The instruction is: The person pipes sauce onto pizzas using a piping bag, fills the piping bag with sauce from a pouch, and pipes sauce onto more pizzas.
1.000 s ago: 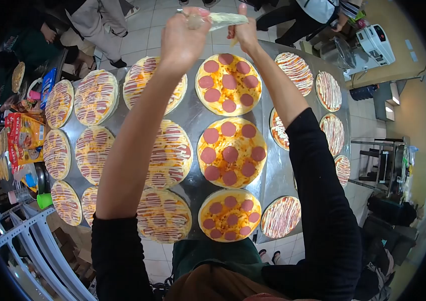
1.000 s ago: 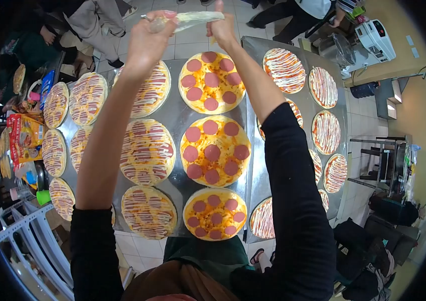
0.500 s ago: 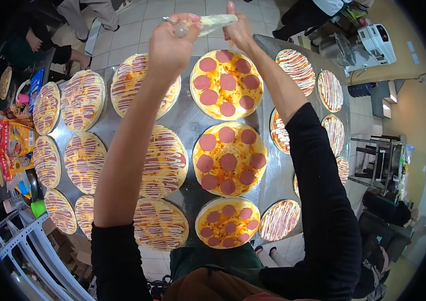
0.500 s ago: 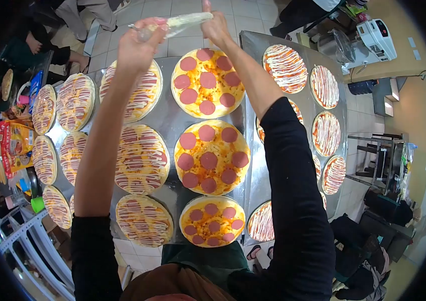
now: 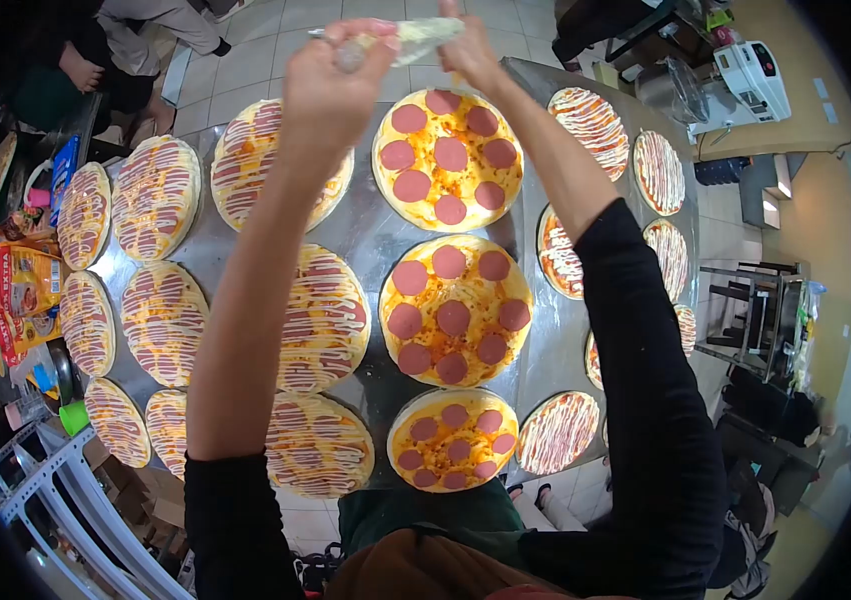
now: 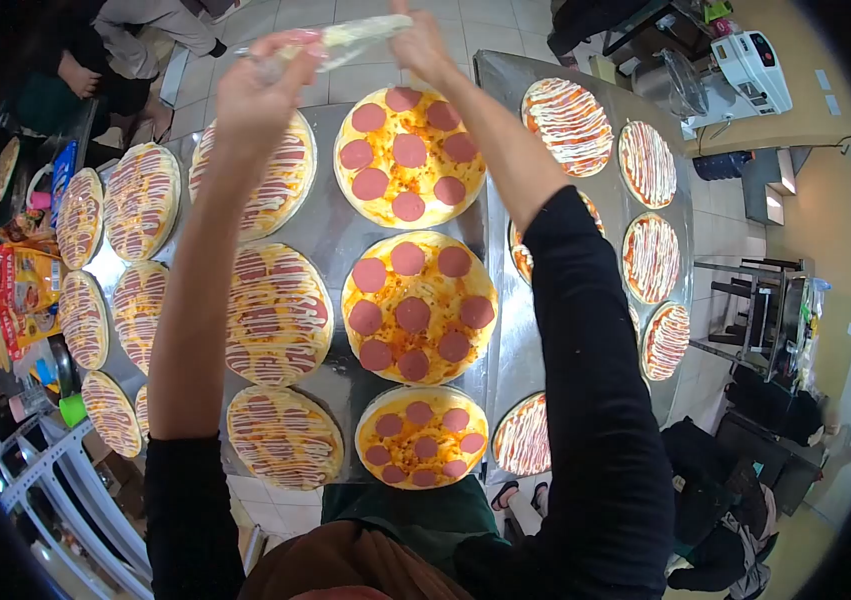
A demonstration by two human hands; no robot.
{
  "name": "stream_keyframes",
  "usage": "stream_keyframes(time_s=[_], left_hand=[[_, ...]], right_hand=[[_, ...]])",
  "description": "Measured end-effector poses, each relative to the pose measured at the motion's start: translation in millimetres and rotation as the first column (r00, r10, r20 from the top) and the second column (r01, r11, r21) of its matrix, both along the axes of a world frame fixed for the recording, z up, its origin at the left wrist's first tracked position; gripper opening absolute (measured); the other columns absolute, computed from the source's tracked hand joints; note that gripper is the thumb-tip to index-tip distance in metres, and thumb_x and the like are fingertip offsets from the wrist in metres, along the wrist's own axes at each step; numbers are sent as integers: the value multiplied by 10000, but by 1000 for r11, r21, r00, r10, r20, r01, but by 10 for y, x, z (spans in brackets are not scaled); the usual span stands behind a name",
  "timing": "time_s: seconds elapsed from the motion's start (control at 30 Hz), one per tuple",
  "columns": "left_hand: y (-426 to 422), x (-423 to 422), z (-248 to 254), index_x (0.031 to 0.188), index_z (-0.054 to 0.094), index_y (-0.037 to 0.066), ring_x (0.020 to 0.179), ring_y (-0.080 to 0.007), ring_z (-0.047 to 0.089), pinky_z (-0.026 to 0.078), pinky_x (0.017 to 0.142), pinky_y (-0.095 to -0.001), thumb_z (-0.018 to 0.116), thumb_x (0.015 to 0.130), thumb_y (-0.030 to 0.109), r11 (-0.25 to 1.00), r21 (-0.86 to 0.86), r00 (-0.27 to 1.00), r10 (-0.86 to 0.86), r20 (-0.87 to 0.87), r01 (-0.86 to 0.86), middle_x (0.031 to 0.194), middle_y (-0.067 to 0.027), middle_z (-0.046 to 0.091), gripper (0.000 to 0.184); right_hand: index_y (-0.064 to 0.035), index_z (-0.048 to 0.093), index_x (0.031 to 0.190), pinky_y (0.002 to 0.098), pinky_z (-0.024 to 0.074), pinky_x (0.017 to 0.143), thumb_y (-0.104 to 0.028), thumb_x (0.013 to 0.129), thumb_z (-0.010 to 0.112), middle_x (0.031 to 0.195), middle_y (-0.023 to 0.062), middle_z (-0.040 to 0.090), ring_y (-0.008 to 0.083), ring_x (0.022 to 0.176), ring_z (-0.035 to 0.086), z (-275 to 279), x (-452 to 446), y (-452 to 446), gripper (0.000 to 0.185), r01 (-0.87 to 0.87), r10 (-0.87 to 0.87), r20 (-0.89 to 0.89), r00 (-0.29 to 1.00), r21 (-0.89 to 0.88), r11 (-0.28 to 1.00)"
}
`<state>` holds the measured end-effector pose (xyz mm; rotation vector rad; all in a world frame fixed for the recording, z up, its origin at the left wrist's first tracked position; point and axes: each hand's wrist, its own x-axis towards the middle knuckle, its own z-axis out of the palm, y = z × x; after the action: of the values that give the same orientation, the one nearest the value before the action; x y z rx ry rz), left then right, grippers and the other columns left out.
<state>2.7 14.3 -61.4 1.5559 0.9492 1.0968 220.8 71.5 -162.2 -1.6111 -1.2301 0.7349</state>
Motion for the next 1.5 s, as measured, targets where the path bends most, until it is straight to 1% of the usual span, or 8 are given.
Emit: stream_keyframes(time_s=[0.27,0.4,0.7,0.87,1.07,1.13,1.37,1.5], left_hand=[[-113,-21,118,969,663,54,579,-33,466,369,503,-194,655,845,162,999,-1,996,-40,76,41,701,19,590,164],[-147,168,11,980,656,62,526,-27,418,340,459,-210,653,850,202,996,-51,997,-73,31,75,665,41,552,191],[-160,-311,300,979,659,71,600,-23,472,373,527,-191,648,848,220,994,-77,996,80,-23,-82,732,3,594,199],[-325,113,47,990,656,53,638,-32,492,393,551,-206,638,844,195,987,-96,991,-125,51,130,755,-1,610,205],[-308,-250,350,1033,652,67,728,-38,499,416,679,-200,645,861,269,998,-65,997,-19,-74,15,836,24,599,266],[-241,-439,423,1026,656,65,724,-35,496,412,679,-193,646,859,273,996,-57,994,63,-84,-68,837,24,597,267],[-413,-14,191,1040,650,70,763,-46,525,416,691,-193,643,859,265,992,-83,995,-102,-25,99,881,5,620,266],[-431,99,152,1047,647,66,787,-51,543,420,702,-192,633,867,265,963,-181,980,-196,38,200,977,-15,639,269]], right_hand=[[41,293,1394,411,469,807,-418,972,386,902,191,605,262,821,586,-435,158,76,630,-61,99,-277,956,144,988],[-2,214,1434,415,374,979,-333,961,415,1158,255,559,281,1082,534,-301,525,-331,612,-175,41,719,694,113,978],[4,411,1320,420,481,596,-331,948,418,693,147,581,280,573,557,246,-474,-3,501,-12,14,16,1000,-123,992],[54,403,1303,380,464,867,-169,833,569,929,192,656,322,859,623,150,472,-577,546,-233,234,543,806,-72,970],[54,473,1237,380,456,835,-305,923,488,906,226,640,231,842,613,-1093,49,466,477,-101,-54,205,977,676,730],[70,592,1037,408,460,766,-447,975,352,795,241,611,216,754,552,-45,-483,155,573,-144,154,27,988,-224,964],[55,623,938,394,483,707,-451,979,348,696,194,620,198,684,588,-153,354,-379,577,-586,-66,775,628,528,614],[53,592,1017,353,496,694,-298,976,405,740,162,644,207,684,626,287,304,-751,399,-170,164,261,951,1,985]])
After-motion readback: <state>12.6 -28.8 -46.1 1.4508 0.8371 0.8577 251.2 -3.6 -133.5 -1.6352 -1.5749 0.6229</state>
